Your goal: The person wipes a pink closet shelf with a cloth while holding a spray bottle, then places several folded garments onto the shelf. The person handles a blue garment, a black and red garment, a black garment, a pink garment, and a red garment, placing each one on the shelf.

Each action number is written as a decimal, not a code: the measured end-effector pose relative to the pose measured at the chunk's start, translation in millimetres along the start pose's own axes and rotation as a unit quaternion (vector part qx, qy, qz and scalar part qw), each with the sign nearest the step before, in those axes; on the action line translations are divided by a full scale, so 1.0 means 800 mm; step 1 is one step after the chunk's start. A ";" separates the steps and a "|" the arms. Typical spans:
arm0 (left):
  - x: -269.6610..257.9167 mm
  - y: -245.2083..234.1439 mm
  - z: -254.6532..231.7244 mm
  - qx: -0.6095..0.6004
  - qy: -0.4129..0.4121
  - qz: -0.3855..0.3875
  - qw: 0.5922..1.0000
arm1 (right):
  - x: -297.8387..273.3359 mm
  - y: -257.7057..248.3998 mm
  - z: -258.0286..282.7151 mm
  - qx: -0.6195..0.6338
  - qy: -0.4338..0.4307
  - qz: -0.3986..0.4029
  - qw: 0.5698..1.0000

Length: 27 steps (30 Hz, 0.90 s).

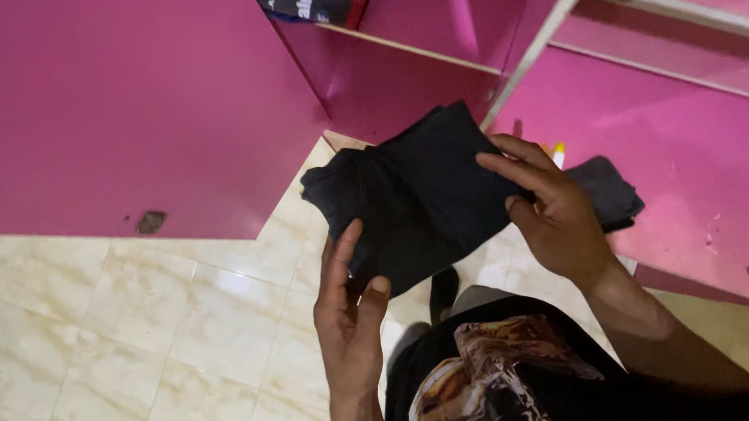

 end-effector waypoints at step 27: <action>0.314 0.006 -0.057 0.111 0.183 0.138 0.967 | 0.355 0.048 -0.060 -0.249 -0.079 -0.132 0.956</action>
Point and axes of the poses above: each hand's wrist, its own x-axis towards the middle knuckle, its own y-axis out of the palm, z = x × y, the point moved 6 cm from there along x, towards the middle knuckle, and after that the axes turned 7 degrees about -y, right-handed, at the moved point
